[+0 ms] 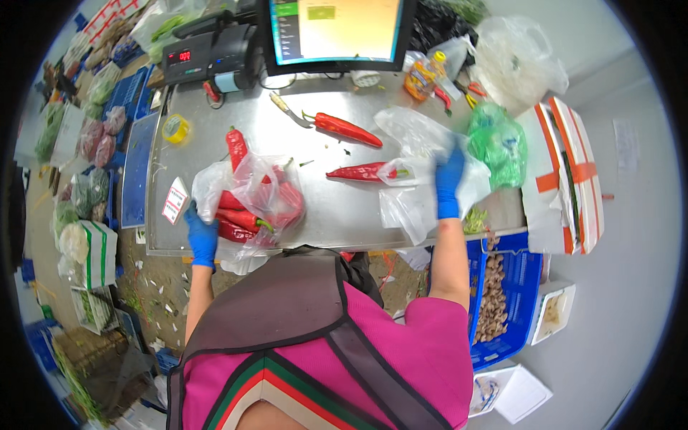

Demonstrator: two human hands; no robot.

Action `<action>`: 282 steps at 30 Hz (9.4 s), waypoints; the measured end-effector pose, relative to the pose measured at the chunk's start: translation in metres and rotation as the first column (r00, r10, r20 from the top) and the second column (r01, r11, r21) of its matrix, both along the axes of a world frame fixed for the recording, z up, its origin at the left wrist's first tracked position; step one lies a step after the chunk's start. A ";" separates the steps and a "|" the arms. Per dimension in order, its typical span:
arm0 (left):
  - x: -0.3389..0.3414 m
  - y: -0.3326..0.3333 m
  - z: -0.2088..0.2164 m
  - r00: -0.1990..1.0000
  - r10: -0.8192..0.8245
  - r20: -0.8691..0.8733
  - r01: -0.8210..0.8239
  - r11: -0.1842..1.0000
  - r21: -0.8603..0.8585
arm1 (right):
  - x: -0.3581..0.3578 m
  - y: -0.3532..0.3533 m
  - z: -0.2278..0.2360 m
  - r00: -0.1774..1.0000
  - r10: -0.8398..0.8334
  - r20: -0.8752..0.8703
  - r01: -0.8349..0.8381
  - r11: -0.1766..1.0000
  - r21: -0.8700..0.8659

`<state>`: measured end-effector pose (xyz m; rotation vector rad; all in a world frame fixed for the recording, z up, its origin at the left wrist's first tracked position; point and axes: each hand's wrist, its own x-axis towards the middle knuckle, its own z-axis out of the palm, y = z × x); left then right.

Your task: The person bags several red peppers by hand from a stainless steel table, places the filled bag onto a scale to weigh it, and attaches a printed barcode label to the bag.

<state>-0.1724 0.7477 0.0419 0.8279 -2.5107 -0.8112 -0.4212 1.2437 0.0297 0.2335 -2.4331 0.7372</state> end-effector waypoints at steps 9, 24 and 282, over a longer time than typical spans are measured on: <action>-0.015 -0.015 0.123 0.887 0.102 -0.451 0.391 0.356 0.849 | 0.001 -0.120 -0.013 0.778 0.269 0.568 -0.507 0.802 0.315; 0.047 -0.016 0.099 0.868 0.072 -0.491 0.442 0.337 0.831 | -0.002 -0.199 0.028 0.674 0.600 0.431 -0.709 0.690 0.148; -0.243 0.276 0.015 0.761 -0.617 -0.199 0.618 0.783 -0.067 | 0.148 0.135 -0.305 0.494 -0.446 0.746 0.840 0.468 -0.276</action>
